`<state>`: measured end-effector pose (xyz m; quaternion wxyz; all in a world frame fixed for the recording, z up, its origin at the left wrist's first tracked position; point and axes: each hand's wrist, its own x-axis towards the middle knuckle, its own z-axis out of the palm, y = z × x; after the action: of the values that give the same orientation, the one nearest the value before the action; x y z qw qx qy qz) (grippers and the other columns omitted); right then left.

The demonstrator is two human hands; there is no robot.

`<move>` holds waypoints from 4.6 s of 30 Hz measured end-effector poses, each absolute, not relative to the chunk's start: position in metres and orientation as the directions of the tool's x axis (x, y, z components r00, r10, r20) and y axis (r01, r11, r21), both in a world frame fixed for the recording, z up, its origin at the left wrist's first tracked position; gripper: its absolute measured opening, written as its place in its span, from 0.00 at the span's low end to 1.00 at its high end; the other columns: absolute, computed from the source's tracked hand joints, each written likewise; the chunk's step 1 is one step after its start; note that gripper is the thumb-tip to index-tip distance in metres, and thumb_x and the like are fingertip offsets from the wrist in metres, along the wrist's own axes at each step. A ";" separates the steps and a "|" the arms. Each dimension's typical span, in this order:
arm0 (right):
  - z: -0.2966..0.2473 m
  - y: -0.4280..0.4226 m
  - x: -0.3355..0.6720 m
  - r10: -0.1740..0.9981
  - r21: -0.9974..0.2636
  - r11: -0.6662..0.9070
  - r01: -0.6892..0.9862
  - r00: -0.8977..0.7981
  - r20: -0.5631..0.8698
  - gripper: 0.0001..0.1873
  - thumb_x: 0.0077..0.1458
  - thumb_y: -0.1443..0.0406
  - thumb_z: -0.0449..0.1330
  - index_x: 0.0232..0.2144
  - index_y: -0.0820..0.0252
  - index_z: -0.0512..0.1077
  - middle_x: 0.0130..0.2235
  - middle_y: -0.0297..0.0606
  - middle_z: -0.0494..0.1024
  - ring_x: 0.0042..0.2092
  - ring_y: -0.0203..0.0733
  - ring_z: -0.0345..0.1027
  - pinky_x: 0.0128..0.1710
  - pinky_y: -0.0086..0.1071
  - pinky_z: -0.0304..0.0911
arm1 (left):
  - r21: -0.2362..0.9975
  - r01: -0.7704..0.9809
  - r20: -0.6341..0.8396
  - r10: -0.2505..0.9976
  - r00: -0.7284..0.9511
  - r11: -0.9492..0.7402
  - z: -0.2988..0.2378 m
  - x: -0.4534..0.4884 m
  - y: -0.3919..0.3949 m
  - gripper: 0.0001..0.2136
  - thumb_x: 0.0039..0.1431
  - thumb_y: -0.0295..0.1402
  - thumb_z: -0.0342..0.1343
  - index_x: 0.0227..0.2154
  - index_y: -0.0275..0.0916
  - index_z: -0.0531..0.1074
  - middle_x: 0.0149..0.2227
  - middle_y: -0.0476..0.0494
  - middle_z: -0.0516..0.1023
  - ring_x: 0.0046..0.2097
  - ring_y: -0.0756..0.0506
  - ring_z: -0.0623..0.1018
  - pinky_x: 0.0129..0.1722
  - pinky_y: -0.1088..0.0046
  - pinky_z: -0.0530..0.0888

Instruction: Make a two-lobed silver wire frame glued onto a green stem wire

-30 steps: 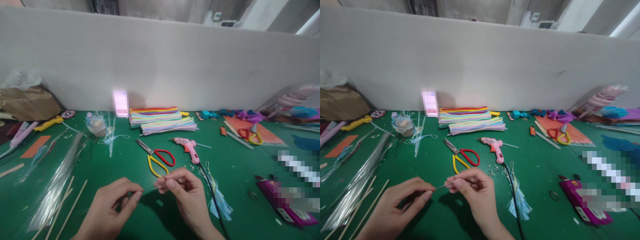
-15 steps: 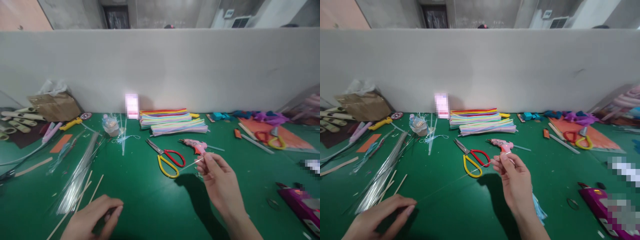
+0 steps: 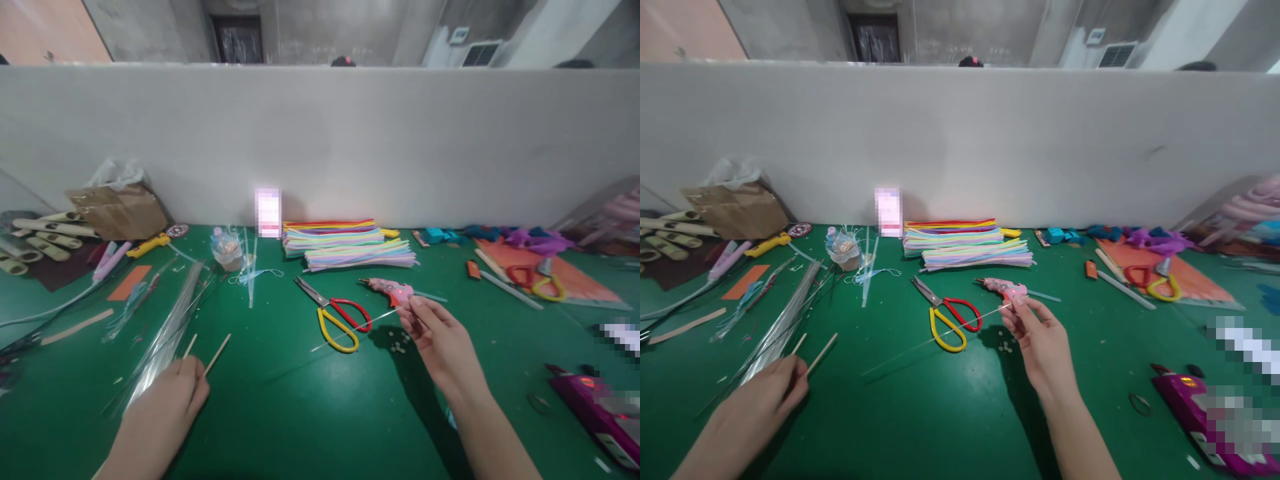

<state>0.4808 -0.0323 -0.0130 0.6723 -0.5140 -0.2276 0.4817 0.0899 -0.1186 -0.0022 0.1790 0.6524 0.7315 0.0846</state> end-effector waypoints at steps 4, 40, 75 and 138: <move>0.007 -0.026 0.466 0.940 -0.936 -0.055 -0.347 0.297 -0.166 0.18 0.34 0.59 0.78 0.28 0.61 0.78 0.29 0.38 0.83 0.29 0.38 0.79 0.28 0.24 0.75 | 0.651 0.750 -0.268 0.960 0.083 0.117 0.034 0.117 -0.089 0.10 0.64 0.42 0.46 0.33 0.42 0.64 0.24 0.53 0.70 0.27 0.47 0.73 0.29 0.71 0.68; 0.052 0.036 0.424 0.996 -0.990 -0.069 -0.123 0.052 -0.076 0.09 0.47 0.66 0.72 0.29 0.62 0.75 0.26 0.36 0.82 0.27 0.36 0.78 0.27 0.23 0.75 | 0.770 -0.215 -0.468 0.761 0.449 0.601 0.019 0.217 -0.068 0.15 0.57 0.34 0.66 0.45 0.35 0.75 0.38 0.42 0.82 0.31 0.49 0.82 0.29 0.76 0.81; 0.068 0.022 0.415 0.989 -0.991 0.103 -0.085 0.112 0.093 0.11 0.49 0.62 0.70 0.32 0.60 0.74 0.27 0.33 0.82 0.27 0.35 0.78 0.28 0.24 0.74 | 0.720 -0.400 -0.444 0.820 0.361 0.567 0.015 0.217 -0.071 0.11 0.56 0.33 0.66 0.40 0.35 0.77 0.28 0.51 0.72 0.19 0.61 0.57 0.12 0.88 0.49; 0.004 -0.044 0.420 0.958 -0.959 -0.024 -0.283 0.266 -0.103 0.14 0.47 0.53 0.70 0.32 0.54 0.76 0.28 0.29 0.81 0.28 0.33 0.77 0.27 0.22 0.72 | 0.482 -0.214 -0.345 0.409 0.845 0.850 0.031 0.209 -0.088 0.16 0.67 0.39 0.52 0.53 0.39 0.74 0.35 0.37 0.84 0.27 0.47 0.82 0.20 0.80 0.75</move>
<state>0.4205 -0.0439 0.0043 0.6138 -0.5063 -0.3334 0.5057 0.2092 -0.0885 0.0314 0.9354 0.2179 0.2233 0.1667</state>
